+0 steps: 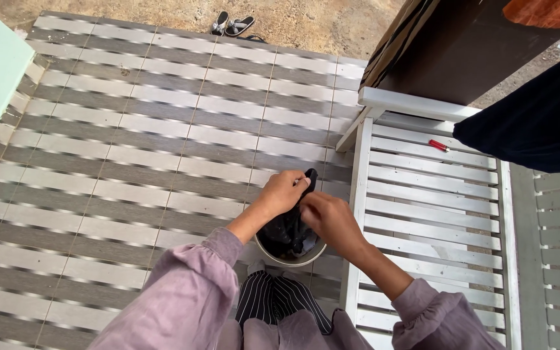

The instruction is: Hanging wet clothes including shirts, pants, and shorts on a laundry line using hangers and a circular drying rack.

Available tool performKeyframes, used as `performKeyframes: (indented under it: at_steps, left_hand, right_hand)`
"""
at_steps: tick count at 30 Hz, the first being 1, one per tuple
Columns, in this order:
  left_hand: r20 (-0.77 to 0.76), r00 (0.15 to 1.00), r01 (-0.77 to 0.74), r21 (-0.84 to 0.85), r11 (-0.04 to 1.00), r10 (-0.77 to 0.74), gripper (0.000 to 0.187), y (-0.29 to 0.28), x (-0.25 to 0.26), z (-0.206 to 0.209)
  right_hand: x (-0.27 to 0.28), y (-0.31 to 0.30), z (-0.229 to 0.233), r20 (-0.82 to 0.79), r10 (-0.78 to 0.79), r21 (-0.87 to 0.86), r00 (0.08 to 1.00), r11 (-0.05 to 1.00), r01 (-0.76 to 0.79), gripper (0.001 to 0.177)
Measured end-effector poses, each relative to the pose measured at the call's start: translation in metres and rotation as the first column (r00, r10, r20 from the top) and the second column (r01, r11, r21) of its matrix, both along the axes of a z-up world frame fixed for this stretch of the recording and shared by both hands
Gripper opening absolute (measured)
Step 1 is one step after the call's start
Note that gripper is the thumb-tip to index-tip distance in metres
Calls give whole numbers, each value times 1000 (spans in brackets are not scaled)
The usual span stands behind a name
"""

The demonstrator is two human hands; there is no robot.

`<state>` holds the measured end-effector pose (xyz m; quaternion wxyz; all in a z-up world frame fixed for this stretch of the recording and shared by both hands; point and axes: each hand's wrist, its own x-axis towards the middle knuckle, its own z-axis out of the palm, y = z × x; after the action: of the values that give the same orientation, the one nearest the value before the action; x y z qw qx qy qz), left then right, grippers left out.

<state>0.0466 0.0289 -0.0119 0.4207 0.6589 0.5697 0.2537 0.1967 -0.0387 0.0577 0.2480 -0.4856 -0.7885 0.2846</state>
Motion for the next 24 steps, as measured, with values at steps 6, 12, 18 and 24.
performKeyframes:
  at_steps: [6,12,18,24]
  left_hand:
    - [-483,859,325,258,910,-170,28,-1,-7,-1]
    - [-669,660,529,92,844,-341,13,-23,-37,88]
    - [-647,711,484,164,860,-277,8,-21,-58,127]
    - [-350,843,400,-99,911,-408,21,-18,-89,114]
  right_hand:
    - [-11,14,-3,172,-101,23,980,995,99,18]
    - [2,39,-16,223,-170,24,960,985,168,15]
    - [-16,63,1,171,-129,29,977,992,126,17]
    - [-7,47,35,-33,109,-90,993,990,-112,13]
